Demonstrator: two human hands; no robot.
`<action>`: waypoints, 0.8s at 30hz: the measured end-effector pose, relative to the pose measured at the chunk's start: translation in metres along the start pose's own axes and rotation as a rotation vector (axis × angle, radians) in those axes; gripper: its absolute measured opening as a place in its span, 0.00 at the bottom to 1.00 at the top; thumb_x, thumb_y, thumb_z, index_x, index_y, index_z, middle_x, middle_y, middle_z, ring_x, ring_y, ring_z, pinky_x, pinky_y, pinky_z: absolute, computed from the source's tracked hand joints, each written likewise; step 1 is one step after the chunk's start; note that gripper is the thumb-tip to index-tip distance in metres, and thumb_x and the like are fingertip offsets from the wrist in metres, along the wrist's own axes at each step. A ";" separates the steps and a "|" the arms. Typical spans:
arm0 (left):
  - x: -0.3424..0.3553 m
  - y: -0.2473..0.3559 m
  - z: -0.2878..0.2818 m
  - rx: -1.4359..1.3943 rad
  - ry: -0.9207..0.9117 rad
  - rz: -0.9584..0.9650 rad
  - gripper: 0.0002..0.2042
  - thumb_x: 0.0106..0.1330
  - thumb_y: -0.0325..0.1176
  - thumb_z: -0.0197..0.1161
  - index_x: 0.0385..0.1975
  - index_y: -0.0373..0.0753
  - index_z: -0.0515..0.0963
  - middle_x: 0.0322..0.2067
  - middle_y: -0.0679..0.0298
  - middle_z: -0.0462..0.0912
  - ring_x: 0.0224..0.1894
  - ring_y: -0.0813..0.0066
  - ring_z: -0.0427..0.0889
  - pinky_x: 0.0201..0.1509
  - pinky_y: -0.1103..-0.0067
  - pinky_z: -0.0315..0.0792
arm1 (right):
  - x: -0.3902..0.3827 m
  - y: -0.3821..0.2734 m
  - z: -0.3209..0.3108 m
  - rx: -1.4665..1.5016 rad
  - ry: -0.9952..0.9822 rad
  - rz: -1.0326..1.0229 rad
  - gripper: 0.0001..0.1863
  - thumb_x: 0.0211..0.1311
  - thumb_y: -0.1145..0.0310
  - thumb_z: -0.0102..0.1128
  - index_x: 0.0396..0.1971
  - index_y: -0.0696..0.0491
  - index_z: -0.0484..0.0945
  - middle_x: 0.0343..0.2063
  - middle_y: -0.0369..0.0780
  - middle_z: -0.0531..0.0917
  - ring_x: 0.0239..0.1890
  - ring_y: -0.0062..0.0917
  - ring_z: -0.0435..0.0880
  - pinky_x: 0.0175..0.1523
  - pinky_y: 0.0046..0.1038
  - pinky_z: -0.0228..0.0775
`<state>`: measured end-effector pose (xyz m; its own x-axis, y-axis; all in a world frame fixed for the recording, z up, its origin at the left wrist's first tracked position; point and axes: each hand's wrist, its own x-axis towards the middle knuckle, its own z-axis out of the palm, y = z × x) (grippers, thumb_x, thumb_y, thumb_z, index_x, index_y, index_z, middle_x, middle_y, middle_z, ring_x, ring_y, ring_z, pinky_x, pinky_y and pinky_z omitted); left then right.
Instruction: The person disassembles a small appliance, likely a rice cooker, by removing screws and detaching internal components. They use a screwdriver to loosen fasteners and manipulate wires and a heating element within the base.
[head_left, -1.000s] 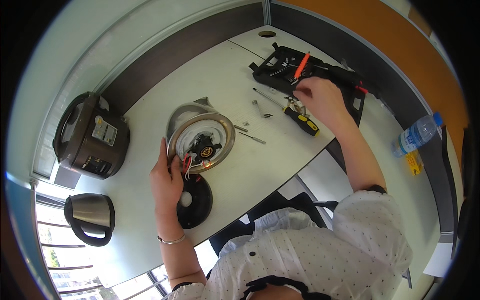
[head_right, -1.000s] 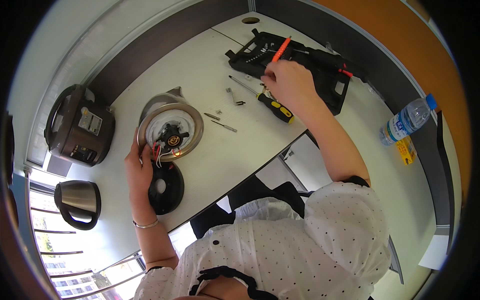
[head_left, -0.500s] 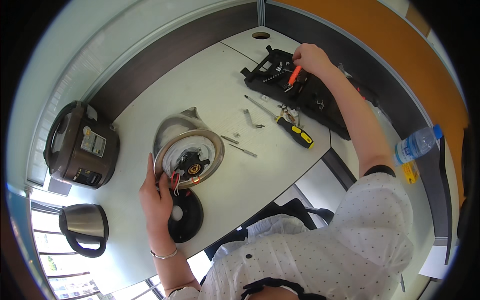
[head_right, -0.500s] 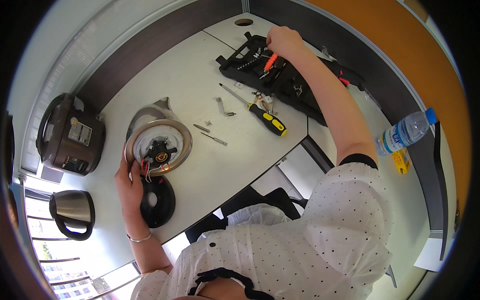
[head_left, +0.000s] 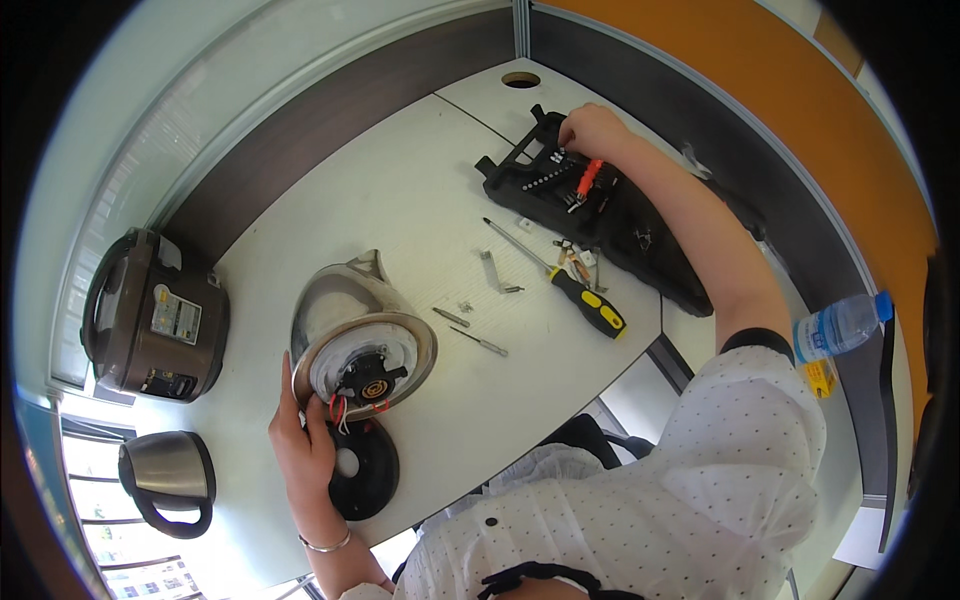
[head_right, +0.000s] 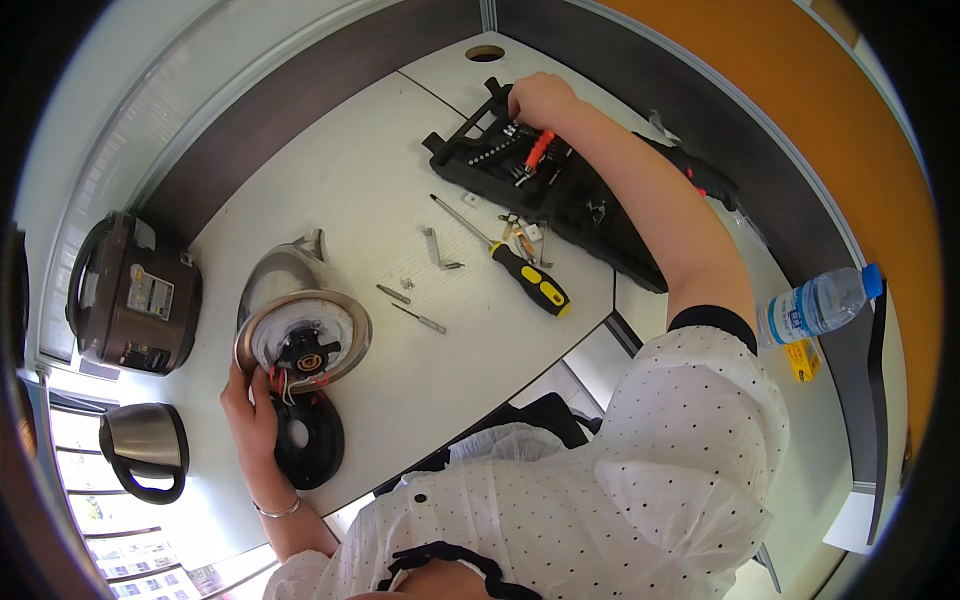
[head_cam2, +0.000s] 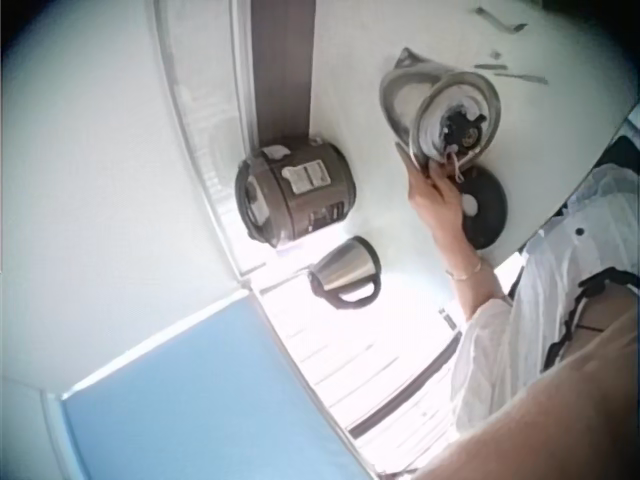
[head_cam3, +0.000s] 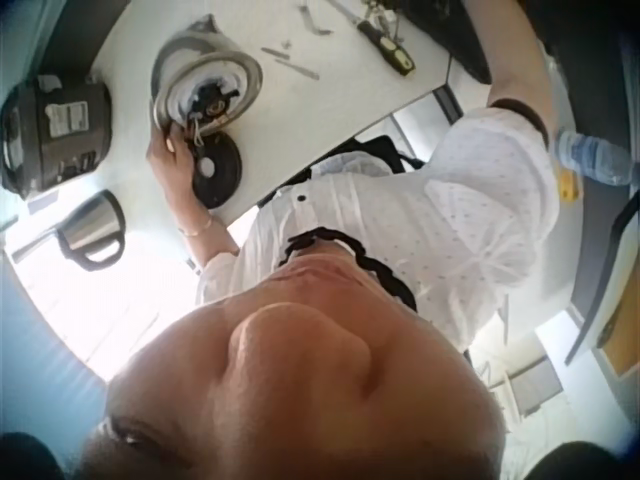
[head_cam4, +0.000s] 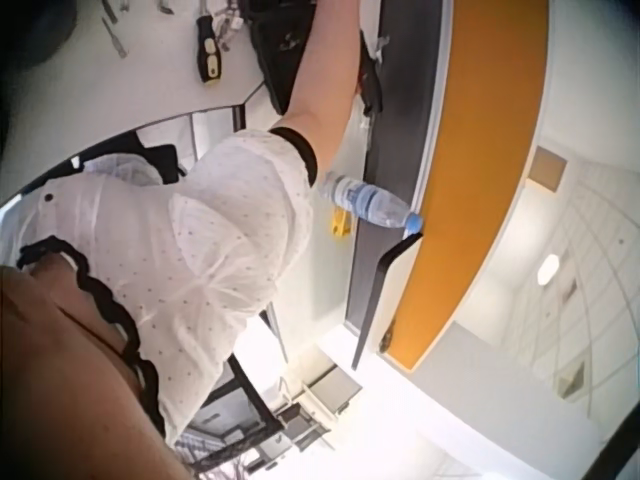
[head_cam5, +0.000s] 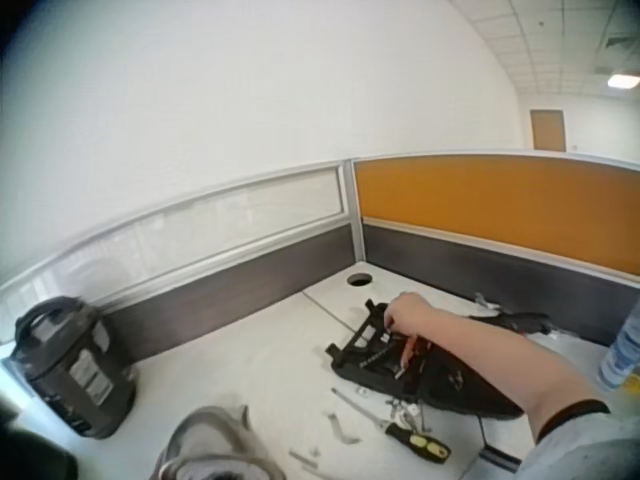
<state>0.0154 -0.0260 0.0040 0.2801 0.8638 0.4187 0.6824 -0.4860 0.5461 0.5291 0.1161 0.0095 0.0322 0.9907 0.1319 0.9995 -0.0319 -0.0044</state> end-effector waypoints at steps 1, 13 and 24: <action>0.000 -0.001 0.000 0.004 0.000 0.004 0.25 0.63 0.23 0.48 0.63 0.31 0.63 0.32 0.49 0.82 0.29 0.64 0.81 0.37 0.78 0.73 | 0.002 0.000 0.002 -0.012 -0.005 -0.004 0.09 0.45 0.69 0.66 0.30 0.43 0.87 0.31 0.37 0.86 0.39 0.31 0.83 0.46 0.31 0.75; 0.001 0.001 0.000 -0.018 -0.032 -0.012 0.27 0.60 0.21 0.46 0.63 0.29 0.61 0.35 0.46 0.82 0.32 0.58 0.82 0.40 0.75 0.74 | 0.016 0.008 0.012 0.031 -0.087 0.050 0.09 0.41 0.66 0.68 0.27 0.42 0.87 0.31 0.37 0.86 0.38 0.32 0.84 0.43 0.33 0.76; 0.003 0.006 -0.001 -0.002 -0.047 -0.028 0.27 0.61 0.21 0.46 0.64 0.30 0.60 0.36 0.47 0.83 0.32 0.59 0.83 0.40 0.75 0.74 | 0.021 -0.014 0.014 -0.113 -0.101 0.086 0.09 0.42 0.68 0.68 0.27 0.51 0.85 0.31 0.43 0.85 0.39 0.37 0.84 0.45 0.35 0.76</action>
<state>0.0191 -0.0267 0.0093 0.2927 0.8821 0.3690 0.6891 -0.4621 0.5582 0.5156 0.1391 -0.0016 0.1229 0.9918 0.0353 0.9869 -0.1258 0.1005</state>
